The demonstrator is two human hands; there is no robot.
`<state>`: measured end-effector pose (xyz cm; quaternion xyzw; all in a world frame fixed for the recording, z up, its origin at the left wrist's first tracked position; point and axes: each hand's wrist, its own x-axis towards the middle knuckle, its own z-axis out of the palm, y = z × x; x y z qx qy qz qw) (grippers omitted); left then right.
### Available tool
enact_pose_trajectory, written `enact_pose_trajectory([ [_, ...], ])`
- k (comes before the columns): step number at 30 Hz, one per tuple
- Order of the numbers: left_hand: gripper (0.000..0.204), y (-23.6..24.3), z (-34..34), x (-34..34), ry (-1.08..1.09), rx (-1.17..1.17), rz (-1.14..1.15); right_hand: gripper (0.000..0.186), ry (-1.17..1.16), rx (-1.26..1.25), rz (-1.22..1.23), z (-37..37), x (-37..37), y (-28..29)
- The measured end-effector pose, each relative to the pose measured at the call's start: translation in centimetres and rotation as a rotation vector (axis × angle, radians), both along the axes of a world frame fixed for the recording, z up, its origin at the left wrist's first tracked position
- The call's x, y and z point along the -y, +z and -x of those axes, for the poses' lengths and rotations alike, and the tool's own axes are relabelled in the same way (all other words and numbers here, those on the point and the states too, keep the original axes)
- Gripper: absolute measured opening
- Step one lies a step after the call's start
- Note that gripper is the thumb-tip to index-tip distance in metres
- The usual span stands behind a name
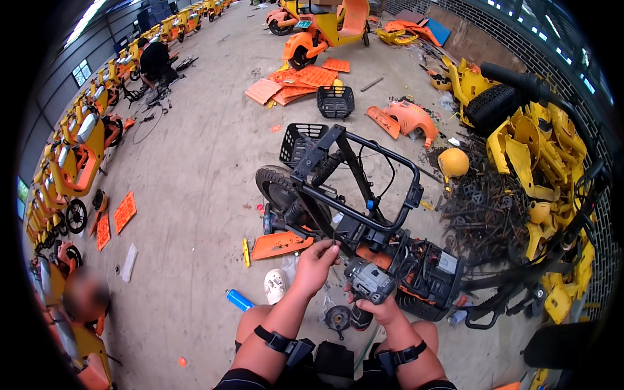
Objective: The person works on the wires and screws of an electric scooter frame using a power drill and their hands. They move wires aside and use the drill on the internal components.
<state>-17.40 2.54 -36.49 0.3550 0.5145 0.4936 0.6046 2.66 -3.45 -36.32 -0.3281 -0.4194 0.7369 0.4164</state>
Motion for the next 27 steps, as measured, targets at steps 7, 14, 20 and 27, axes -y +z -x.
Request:
enact_pose_trajectory([
  [7, 0.032, 0.1, -0.4, 0.7, 0.022, 0.0, -0.001, 0.061, 0.036, 0.01, -0.025, -0.3, 0.3, 0.1],
  [14, 0.032, 0.2, -0.8, 0.2, 0.019, 0.005, 0.005, 0.061, 0.023, 0.011, -0.012, -0.9, -0.2, 0.2],
  [20, 0.032, 0.1, -1.2, -0.8, 0.004, 0.004, 0.026, 0.061, 0.032, 0.002, 0.003, -1.3, -1.0, 0.4],
  [27, 0.032, 0.1, -1.8, -2.3, 0.013, -0.022, 0.028, 0.061, 0.021, 0.003, 0.008, -1.8, -2.6, 0.6],
])
